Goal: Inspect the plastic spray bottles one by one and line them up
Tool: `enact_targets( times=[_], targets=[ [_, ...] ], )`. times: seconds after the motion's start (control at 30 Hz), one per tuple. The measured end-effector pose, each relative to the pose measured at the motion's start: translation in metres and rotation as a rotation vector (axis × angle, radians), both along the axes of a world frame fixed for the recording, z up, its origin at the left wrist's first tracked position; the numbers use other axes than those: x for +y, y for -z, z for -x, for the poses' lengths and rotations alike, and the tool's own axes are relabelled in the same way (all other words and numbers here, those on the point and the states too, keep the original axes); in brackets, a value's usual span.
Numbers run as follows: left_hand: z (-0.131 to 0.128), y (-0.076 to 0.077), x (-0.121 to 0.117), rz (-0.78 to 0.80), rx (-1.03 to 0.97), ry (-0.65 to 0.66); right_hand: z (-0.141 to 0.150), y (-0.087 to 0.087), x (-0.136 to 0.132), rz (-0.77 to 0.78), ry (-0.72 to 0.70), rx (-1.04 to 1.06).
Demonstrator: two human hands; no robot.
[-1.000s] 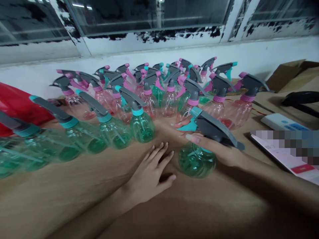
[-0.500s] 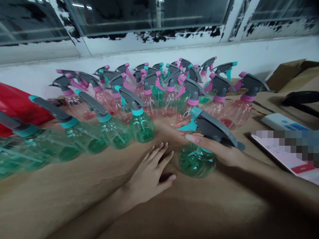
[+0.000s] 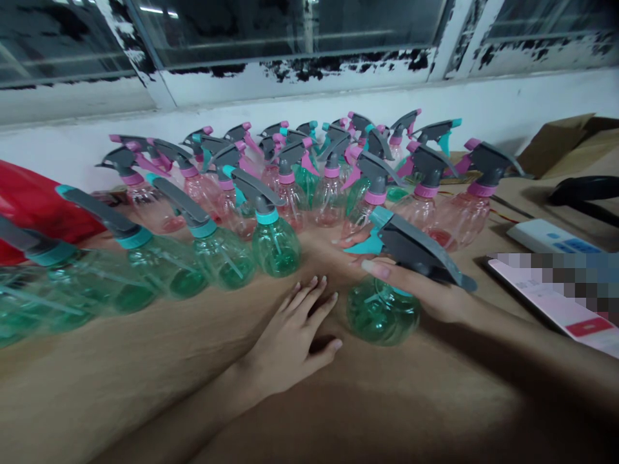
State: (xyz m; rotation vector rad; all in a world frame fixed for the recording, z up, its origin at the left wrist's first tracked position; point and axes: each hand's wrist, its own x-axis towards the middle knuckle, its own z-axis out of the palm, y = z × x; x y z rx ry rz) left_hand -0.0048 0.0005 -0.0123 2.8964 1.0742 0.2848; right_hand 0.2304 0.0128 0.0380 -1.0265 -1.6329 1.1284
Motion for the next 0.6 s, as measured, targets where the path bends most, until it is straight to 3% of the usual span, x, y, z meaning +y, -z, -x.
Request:
enact_targets(
  times=[0.23, 0.43, 0.6],
  targets=[
    [0.0, 0.0, 0.001, -0.018, 0.01, 0.007, 0.0, -0.017, -0.004, -0.133, 0.084, -0.131],
    [-0.001, -0.001, 0.0, -0.014, 0.008, -0.004, 0.005, -0.017, -0.001, -0.03, -0.018, 0.0],
    [0.0, -0.002, 0.0, 0.003, -0.006, -0.003, 0.008, -0.018, -0.003, -0.003, -0.062, -0.029]
  ],
)
